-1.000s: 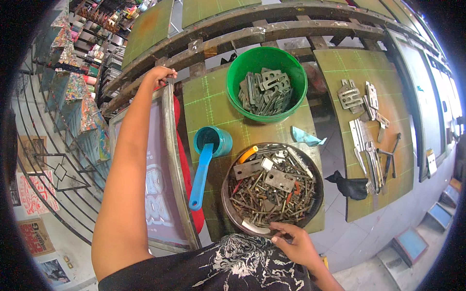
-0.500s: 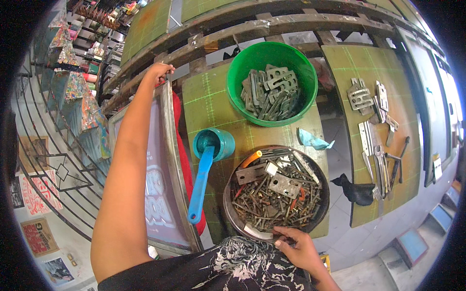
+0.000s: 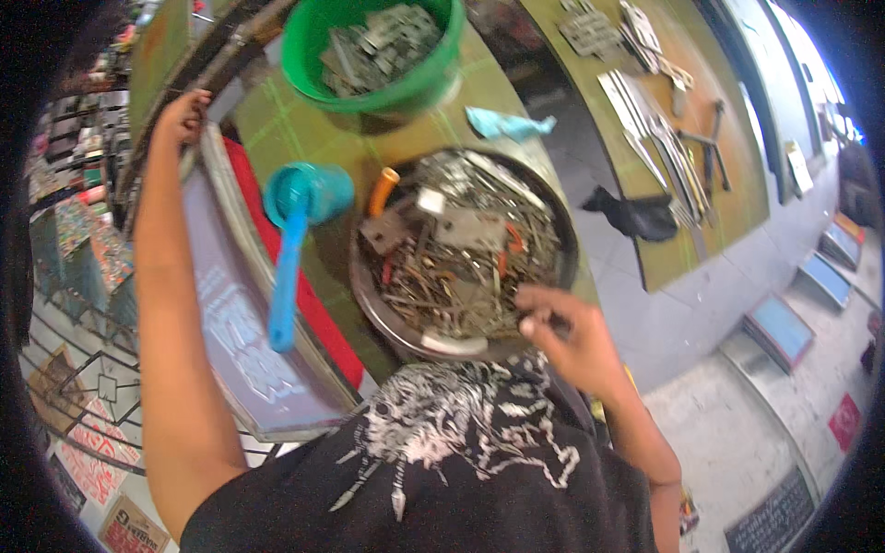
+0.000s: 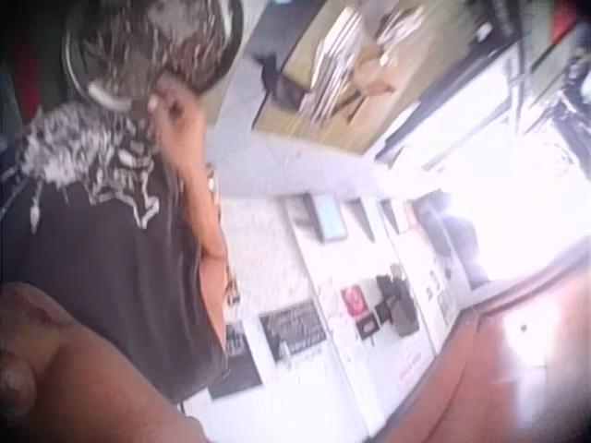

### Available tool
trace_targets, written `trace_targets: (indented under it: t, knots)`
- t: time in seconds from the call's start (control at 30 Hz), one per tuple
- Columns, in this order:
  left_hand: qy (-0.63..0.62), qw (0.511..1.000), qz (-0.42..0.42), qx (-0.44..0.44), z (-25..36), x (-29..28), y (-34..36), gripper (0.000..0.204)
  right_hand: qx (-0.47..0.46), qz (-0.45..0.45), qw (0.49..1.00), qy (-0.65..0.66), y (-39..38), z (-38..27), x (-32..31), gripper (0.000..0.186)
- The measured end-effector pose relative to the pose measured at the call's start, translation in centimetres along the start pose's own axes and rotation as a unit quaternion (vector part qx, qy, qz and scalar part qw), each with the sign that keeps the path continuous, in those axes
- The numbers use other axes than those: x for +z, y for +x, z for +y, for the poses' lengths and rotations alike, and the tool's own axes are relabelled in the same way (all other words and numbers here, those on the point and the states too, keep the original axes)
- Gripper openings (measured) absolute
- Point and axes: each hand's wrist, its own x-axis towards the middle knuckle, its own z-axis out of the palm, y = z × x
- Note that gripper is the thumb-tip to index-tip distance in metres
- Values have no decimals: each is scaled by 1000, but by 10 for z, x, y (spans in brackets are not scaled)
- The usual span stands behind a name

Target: The person selects a screen printing frame from a stack, brings it to a workbench, selects metal brackets from a bin, and attaches them to the frame by hand.

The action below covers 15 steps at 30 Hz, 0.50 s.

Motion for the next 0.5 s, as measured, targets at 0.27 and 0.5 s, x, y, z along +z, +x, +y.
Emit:
trace_targets:
  t: [0.27,0.5]
  knots:
    - [-172,972,-18,161,41,-50,-144,30,-155,52,970,-180,28,-10,-13,20]
    - [-201,945,7,258,-4,-76,-354,26,-313,18,843,-438,57,-14,24,19]
